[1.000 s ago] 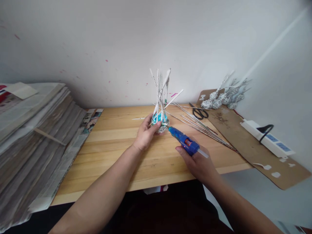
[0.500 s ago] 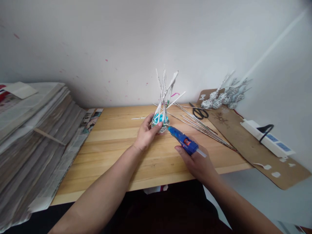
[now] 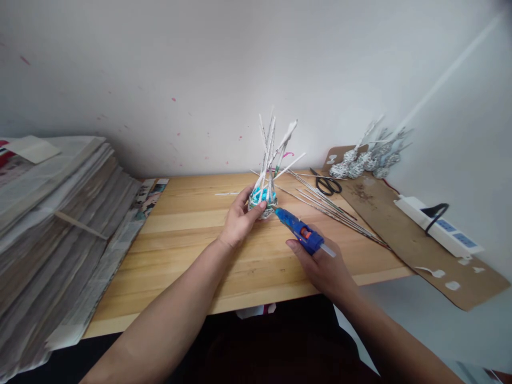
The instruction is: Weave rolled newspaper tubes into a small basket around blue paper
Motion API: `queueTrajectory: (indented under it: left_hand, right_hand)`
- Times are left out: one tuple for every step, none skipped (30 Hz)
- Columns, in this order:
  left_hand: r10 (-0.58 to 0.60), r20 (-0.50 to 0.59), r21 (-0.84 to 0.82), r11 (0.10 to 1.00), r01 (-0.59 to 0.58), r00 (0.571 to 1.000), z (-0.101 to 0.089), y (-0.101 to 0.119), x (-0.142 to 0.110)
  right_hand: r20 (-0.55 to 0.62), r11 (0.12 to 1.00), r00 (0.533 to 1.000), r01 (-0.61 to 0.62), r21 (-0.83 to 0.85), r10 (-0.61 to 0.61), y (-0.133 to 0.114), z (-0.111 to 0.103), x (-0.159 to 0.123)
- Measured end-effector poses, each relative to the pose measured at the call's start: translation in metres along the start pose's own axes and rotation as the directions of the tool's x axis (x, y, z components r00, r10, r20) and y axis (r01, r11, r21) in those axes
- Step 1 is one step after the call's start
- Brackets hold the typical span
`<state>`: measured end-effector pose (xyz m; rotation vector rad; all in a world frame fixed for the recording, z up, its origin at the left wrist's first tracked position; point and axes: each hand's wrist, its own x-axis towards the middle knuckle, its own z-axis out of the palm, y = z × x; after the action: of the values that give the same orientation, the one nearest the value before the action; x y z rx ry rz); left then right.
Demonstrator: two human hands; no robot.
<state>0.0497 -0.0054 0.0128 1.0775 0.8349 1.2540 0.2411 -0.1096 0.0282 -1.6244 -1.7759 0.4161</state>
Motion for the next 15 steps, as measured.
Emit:
queueTrajectory:
  left_hand:
    - [-0.005, -0.002, -0.001, 1.000, 0.005, 1.000, 0.0001, 0.0005, -0.0003]
    - [-0.008, -0.004, 0.002, 1.000, 0.008, 1.000, 0.0002, 0.0009, -0.0005]
    - [-0.011, -0.004, 0.007, 1.000, 0.011, 1.000, 0.0002, 0.0011, -0.0007]
    - [-0.012, -0.005, 0.012, 1.000, 0.012, 1.000, 0.0002, 0.0011, -0.0009]
    - [-0.011, -0.005, 0.016, 1.000, 0.011, 1.000, 0.0002, 0.0009, -0.0009]
    - [-0.009, -0.005, 0.019, 1.000, 0.009, 1.000, 0.0001, 0.0006, -0.0008]
    - [-0.008, -0.004, 0.019, 1.000, 0.009, 1.000, -0.0001, 0.0003, -0.0007]
    - [-0.007, -0.002, 0.017, 1.000, 0.007, 1.000, -0.0002, -0.0002, -0.0005]
    - [-0.005, 0.000, 0.015, 1.000, 0.005, 1.000, -0.0003, -0.0006, -0.0003]
    - [-0.003, 0.002, 0.013, 1.000, 0.003, 1.000, -0.0005, -0.0010, -0.0001]
    - [-0.002, 0.002, 0.011, 1.000, 0.002, 1.000, -0.0006, -0.0013, 0.0000]
    - [-0.003, 0.001, 0.009, 1.000, 0.003, 1.000, -0.0006, -0.0015, 0.0001]
    - [-0.004, 0.000, 0.007, 1.000, 0.004, 1.000, -0.0006, -0.0015, 0.0001]
    - [-0.005, -0.001, 0.005, 1.000, 0.005, 1.000, -0.0006, -0.0015, 0.0000]
    - [-0.008, -0.002, 0.004, 1.000, 0.008, 1.000, -0.0005, -0.0013, -0.0001]
  right_hand:
    - [0.000, 1.000, 1.000, -0.004, -0.004, 0.004, 0.0003, -0.0002, -0.0001]
    - [-0.001, 1.000, 1.000, -0.008, -0.009, 0.008, 0.0005, -0.0004, -0.0002]
    - [0.000, 1.000, 1.000, -0.011, -0.014, 0.011, 0.0006, -0.0008, -0.0003]
    - [0.001, 1.000, 1.000, -0.013, -0.016, 0.013, 0.0007, -0.0012, -0.0005]
    - [0.001, 1.000, 1.000, -0.014, -0.017, 0.014, 0.0008, -0.0016, -0.0006]
    - [0.002, 1.000, 1.000, -0.017, -0.017, 0.017, 0.0008, -0.0021, -0.0008]
    - [0.001, 1.000, 1.000, -0.020, -0.016, 0.020, 0.0008, -0.0025, -0.0010]
    - [0.001, 1.000, 1.000, -0.022, -0.015, 0.022, 0.0008, -0.0028, -0.0013]
    - [0.002, 1.000, 1.000, -0.024, -0.014, 0.024, 0.0007, -0.0031, -0.0015]
    - [0.003, 1.000, 1.000, -0.023, -0.015, 0.023, 0.0007, -0.0032, -0.0018]
    - [0.005, 1.000, 1.000, -0.021, -0.015, 0.021, 0.0007, -0.0032, -0.0020]
    - [0.004, 1.000, 1.000, -0.018, -0.016, 0.018, 0.0008, -0.0031, -0.0022]
    - [0.002, 1.000, 1.000, -0.015, -0.017, 0.015, 0.0009, -0.0029, -0.0022]
    - [0.001, 1.000, 1.000, -0.014, -0.017, 0.014, 0.0011, -0.0025, -0.0021]
    - [-0.001, 1.000, 1.000, -0.014, -0.018, 0.014, 0.0014, -0.0021, -0.0019]
